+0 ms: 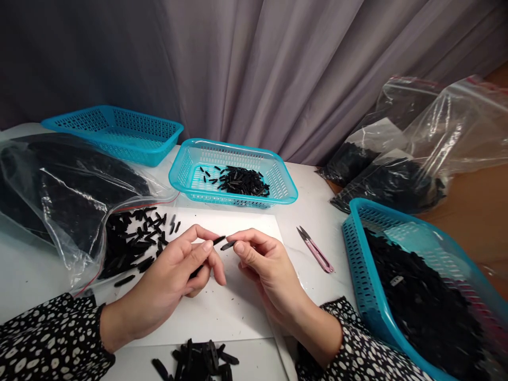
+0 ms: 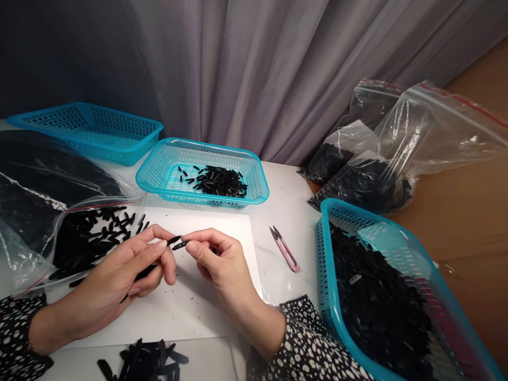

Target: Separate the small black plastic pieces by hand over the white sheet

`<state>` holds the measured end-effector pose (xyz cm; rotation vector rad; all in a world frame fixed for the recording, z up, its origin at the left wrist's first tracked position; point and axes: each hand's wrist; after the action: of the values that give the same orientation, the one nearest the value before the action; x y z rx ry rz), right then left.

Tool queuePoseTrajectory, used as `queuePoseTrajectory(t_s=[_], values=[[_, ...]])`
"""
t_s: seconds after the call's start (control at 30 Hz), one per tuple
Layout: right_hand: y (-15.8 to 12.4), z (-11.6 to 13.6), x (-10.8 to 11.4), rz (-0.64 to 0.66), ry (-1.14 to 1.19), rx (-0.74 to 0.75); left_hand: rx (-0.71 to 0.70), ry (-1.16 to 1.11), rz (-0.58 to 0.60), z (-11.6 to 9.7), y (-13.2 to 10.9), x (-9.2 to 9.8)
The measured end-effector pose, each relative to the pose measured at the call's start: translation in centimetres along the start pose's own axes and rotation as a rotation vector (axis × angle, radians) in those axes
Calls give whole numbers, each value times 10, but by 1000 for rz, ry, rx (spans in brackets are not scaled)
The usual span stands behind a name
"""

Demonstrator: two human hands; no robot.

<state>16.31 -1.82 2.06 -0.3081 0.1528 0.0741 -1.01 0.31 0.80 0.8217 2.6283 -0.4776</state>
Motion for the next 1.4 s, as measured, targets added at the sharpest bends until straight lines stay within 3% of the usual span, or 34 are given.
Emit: queuePoseTrajectory(t_s=[0.23, 0.6, 0.77, 1.23, 1.4], values=[[-2, 2, 0, 76, 149, 10, 26, 19, -16, -2, -2, -5], [-2, -3, -3, 45, -11, -69, 111, -50, 66, -3, -2, -5], [1, -1, -1, -9, 58, -65, 165, -72, 21, -2, 0, -3], [-1, -2, -1, -11, 57, -68, 46, -19, -50, 4, 4, 2], [-1, -1, -3, 21, 113, -28, 18, -41, -163, 4, 5, 4]])
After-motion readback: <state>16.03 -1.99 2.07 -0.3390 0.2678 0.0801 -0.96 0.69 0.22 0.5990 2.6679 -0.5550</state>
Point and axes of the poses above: each hand's wrist, its own y-axis towards the middle knuckle, its own x-axis out of the back of the hand, z = x × y, and after that the axes turned 2 degrees about x, right-handed
